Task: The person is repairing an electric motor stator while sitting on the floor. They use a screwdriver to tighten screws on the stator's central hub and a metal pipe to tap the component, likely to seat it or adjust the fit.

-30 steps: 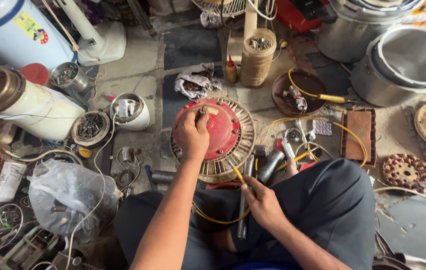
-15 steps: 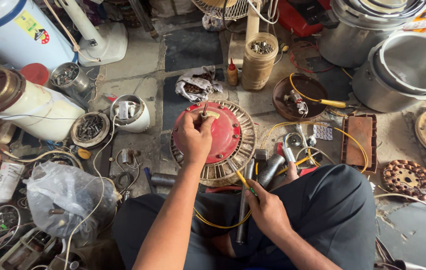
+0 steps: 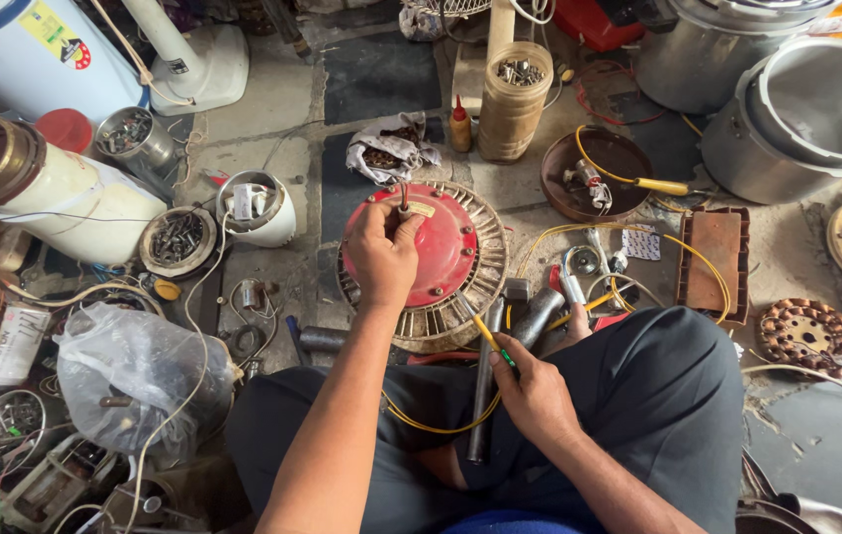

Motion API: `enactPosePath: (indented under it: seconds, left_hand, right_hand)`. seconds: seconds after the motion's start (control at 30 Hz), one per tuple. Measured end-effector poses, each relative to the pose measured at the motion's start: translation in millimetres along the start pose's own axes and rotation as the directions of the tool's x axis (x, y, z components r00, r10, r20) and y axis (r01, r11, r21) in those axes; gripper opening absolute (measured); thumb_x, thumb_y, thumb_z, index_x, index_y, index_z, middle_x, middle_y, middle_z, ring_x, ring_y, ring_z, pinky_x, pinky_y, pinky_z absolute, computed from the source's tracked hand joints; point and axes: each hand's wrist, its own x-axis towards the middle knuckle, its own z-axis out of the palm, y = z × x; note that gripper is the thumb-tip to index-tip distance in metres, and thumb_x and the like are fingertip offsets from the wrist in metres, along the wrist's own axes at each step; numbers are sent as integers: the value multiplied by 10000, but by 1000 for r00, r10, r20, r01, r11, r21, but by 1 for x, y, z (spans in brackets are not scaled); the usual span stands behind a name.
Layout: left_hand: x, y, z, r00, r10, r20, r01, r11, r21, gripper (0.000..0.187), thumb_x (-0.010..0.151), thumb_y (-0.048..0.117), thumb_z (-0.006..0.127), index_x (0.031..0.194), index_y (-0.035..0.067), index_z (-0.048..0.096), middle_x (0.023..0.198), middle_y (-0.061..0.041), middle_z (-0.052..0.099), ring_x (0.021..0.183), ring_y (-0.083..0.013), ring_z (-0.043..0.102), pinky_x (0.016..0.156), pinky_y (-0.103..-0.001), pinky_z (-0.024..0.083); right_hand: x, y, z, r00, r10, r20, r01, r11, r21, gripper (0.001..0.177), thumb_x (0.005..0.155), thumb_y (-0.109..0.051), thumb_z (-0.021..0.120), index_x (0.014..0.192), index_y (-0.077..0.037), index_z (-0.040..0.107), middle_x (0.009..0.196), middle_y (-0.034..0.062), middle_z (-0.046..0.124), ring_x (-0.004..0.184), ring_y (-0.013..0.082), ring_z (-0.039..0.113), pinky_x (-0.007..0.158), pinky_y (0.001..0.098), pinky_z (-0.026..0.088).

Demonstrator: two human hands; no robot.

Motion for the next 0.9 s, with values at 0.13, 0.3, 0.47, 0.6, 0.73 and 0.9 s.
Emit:
enactPosePath:
  seconds: [0.13, 0.3, 0.47, 0.6, 0.73, 0.9]
  left_hand:
    - [2, 2, -2, 999, 25, 21, -25, 1000, 3, 224, 836, 104, 850, 979, 30, 694, 855, -73, 744, 742, -193, 731, 683, -327, 580]
    - [5, 2, -6, 989, 83, 120, -72, 993, -92, 222, 903, 51, 769, 1091, -13, 670, 914, -89, 737, 785, -197, 718, 731, -319, 579]
    - [8, -3, -8, 963, -87, 255, 134, 976, -173, 155, 918, 34, 735, 1071, 18, 725, 901, -66, 767, 790, -167, 744, 716, -293, 597]
    - [8, 0, -7, 984, -55, 169, 73, 992, -106, 196, 855, 23, 785, 1046, 12, 742, 878, -70, 760, 772, -158, 732, 709, -292, 581]
    - [6, -3, -5, 990, -75, 116, 93, 983, -161, 234, 820, 31, 826, 1037, 5, 742, 872, -71, 767, 765, -147, 723, 718, -287, 589]
    - [4, -2, 2, 976, -212, 56, 218, 967, -133, 272, 774, 115, 883, 956, 30, 699, 855, -71, 776, 742, -147, 743, 702, -296, 602]
  right_hand:
    - [0, 2, 1, 1000, -16, -1, 16, 1000, -18, 402, 960, -359, 602, 1284, -130, 671, 757, 228, 735, 767, 380, 752, 705, 454, 577]
    - [5, 14, 4, 998, 46, 38, -48, 997, 57, 403, 948, -349, 624, 1280, -125, 667, 763, 223, 739, 737, 346, 744, 693, 438, 586]
    - [9, 26, 10, 988, -154, -35, 157, 977, 141, 394, 960, -328, 644, 1263, -77, 660, 855, 207, 765, 807, 327, 754, 701, 411, 589]
    - [5, 16, 6, 999, -43, -31, 44, 999, 29, 397, 947, -337, 638, 1275, -116, 679, 801, 225, 743, 781, 356, 763, 696, 418, 576]
    - [6, 12, 3, 999, 33, 12, -33, 998, 46, 400, 948, -343, 622, 1284, -129, 665, 758, 224, 731, 731, 343, 780, 691, 418, 579]
    - [5, 17, 7, 1000, 3, -16, -2, 997, 82, 407, 938, -347, 631, 1271, -115, 669, 731, 185, 757, 704, 291, 787, 666, 394, 586]
